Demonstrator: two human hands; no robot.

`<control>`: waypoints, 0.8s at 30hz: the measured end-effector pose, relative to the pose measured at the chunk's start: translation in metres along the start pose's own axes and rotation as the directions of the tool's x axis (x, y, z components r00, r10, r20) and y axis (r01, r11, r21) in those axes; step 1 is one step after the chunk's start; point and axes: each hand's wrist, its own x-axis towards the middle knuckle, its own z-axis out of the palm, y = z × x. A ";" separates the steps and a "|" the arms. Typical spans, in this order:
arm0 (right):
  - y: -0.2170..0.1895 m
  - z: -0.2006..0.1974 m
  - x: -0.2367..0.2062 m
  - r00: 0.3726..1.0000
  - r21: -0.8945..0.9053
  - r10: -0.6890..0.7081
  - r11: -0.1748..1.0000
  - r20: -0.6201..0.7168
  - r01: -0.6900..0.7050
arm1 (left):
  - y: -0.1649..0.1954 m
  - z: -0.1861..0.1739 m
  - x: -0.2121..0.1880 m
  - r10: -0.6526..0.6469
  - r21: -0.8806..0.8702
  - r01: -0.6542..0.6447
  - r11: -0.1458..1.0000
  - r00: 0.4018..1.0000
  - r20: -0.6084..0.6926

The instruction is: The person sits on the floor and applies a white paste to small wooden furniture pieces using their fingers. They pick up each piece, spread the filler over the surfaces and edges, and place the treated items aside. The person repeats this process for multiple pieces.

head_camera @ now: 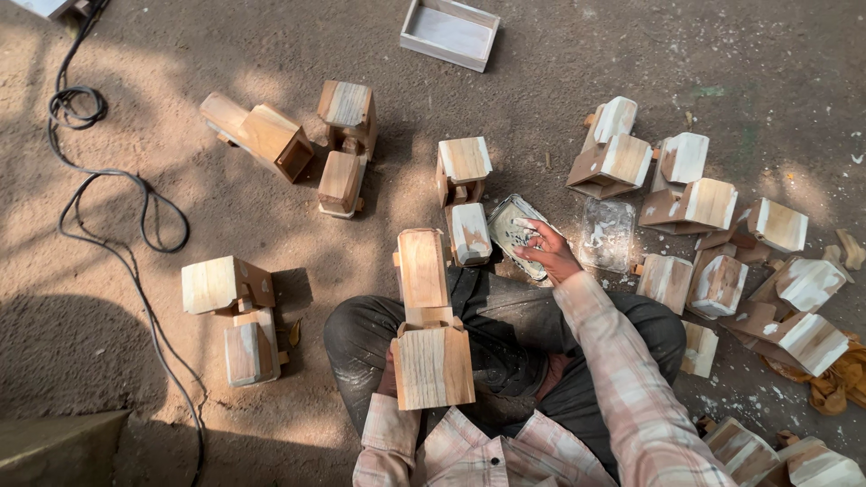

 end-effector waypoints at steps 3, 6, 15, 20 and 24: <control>0.008 -0.001 -0.039 0.981 0.167 -0.163 0.975 0.105 0.144 | 0.003 -0.003 0.000 0.023 0.000 -0.023 1.000 1.000 0.011; 0.019 0.013 -0.085 0.959 0.209 -0.237 0.957 0.155 0.203 | 0.004 -0.008 -0.003 0.047 -0.004 -0.047 0.999 0.999 0.015; 0.020 0.050 -0.138 0.688 -0.302 -0.592 0.623 0.421 0.721 | 0.001 -0.016 -0.009 0.058 -0.042 -0.056 0.998 0.996 0.064; 0.010 0.059 -0.144 0.621 -0.383 -0.627 0.489 0.470 0.784 | 0.001 -0.011 -0.012 0.041 -0.020 -0.040 0.999 0.998 0.036; 0.001 0.063 -0.147 0.629 -0.479 -0.616 0.419 0.475 0.771 | 0.004 -0.003 -0.013 0.023 -0.045 -0.019 0.999 0.996 0.091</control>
